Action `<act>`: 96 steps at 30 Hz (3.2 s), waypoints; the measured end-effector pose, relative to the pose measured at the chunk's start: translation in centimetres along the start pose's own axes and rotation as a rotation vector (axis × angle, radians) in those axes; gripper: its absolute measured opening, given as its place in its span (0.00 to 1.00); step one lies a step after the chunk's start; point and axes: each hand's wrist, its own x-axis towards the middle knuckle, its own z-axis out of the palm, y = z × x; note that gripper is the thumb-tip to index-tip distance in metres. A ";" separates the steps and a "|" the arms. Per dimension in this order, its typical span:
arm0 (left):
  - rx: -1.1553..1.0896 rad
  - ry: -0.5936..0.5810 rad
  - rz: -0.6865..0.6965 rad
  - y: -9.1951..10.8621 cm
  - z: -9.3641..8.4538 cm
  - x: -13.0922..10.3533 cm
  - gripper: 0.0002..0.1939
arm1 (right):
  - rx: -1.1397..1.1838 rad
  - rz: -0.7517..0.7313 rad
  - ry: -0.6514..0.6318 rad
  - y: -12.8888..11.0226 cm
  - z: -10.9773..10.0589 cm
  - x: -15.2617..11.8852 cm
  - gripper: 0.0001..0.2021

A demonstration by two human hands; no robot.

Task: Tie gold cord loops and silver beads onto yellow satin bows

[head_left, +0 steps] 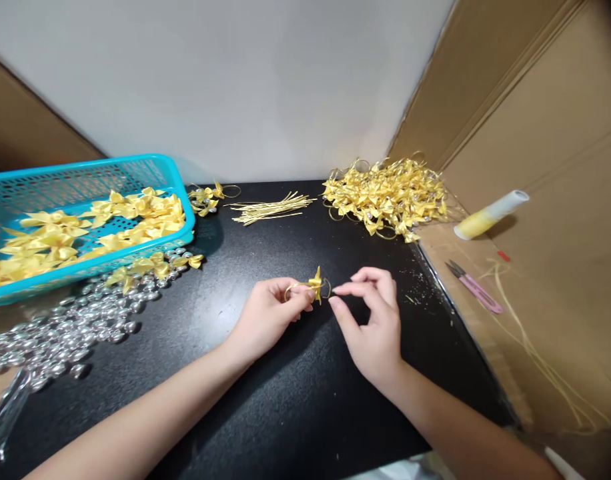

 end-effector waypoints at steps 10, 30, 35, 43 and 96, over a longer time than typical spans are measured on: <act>0.452 0.114 0.360 -0.3 0.4 -1.1 0.09 | -0.146 -0.106 -0.030 -0.3 0.4 -0.1 0.05; 0.205 -0.069 0.091 -0.5 0.0 0.1 0.14 | 0.264 0.034 -0.022 0.1 0.0 -0.1 0.04; 0.097 -0.080 -0.003 -0.4 -0.3 0.9 0.12 | 0.563 0.178 -0.094 0.1 -0.6 0.3 0.06; 0.066 -0.055 -0.013 -0.4 -0.3 1.2 0.11 | 0.723 0.404 -0.233 -0.6 -1.3 1.0 0.04; 0.159 -0.243 -0.006 -1.3 -1.2 1.7 0.09 | 0.282 0.291 -0.497 1.1 -0.2 1.3 0.09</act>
